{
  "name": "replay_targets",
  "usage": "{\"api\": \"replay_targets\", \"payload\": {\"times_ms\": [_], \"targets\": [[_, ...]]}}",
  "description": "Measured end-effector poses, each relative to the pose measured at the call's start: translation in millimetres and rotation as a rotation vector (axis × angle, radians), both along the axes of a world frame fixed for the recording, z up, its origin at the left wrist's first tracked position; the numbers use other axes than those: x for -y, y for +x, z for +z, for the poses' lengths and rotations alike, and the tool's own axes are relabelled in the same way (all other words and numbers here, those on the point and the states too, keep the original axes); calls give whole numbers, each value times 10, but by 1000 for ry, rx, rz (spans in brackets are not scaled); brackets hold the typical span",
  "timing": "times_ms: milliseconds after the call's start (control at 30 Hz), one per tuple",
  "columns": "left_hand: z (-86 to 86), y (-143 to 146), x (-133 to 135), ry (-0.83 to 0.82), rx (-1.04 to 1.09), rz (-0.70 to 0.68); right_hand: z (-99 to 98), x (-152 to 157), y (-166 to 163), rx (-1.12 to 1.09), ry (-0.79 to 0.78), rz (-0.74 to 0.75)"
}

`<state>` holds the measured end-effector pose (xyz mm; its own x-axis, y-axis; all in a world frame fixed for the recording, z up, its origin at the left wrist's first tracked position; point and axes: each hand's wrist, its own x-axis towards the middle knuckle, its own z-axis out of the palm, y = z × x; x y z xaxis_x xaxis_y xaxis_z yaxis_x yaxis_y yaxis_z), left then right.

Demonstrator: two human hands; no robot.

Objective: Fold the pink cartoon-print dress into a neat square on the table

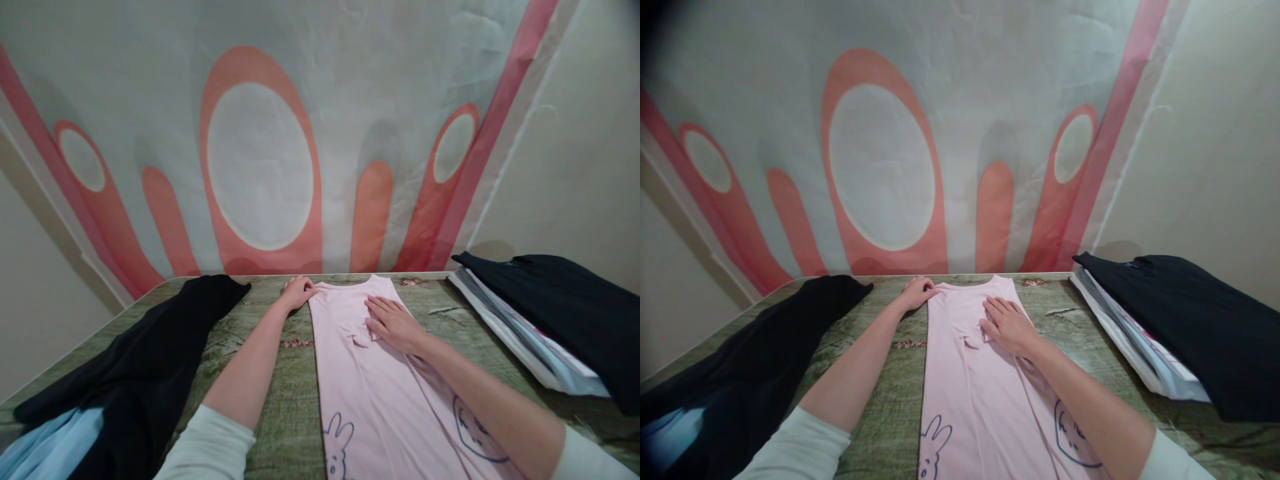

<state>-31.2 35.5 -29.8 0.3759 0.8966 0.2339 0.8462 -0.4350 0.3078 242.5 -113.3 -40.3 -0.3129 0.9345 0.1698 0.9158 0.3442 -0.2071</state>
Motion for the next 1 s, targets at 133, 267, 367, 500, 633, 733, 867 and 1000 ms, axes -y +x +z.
{"api": "replay_targets", "payload": {"times_ms": [133,267,367,500,633,733,867,1000], "targets": [[-11,6,-6,25,19,-3,-6,-4,2,-3,-11,-5],[1,16,-5,57,37,-28,-12,-9,0,-3,-5,-10],[33,14,-2,83,82,-89,-17,-11,-1,-4,3,-10],[85,-3,-4,85,150,-156,-23,-13,0,-5,7,-10],[127,-17,-3,59,208,-225,-31,-17,1,-2,10,-14],[142,-7,17,10,259,-319,-35,-18,1,-1,14,-10],[158,31,61,-108,312,-421,-32,-14,1,-2,16,-12],[189,67,88,-154,318,-459,-26,-9,-1,2,18,-11]]}}
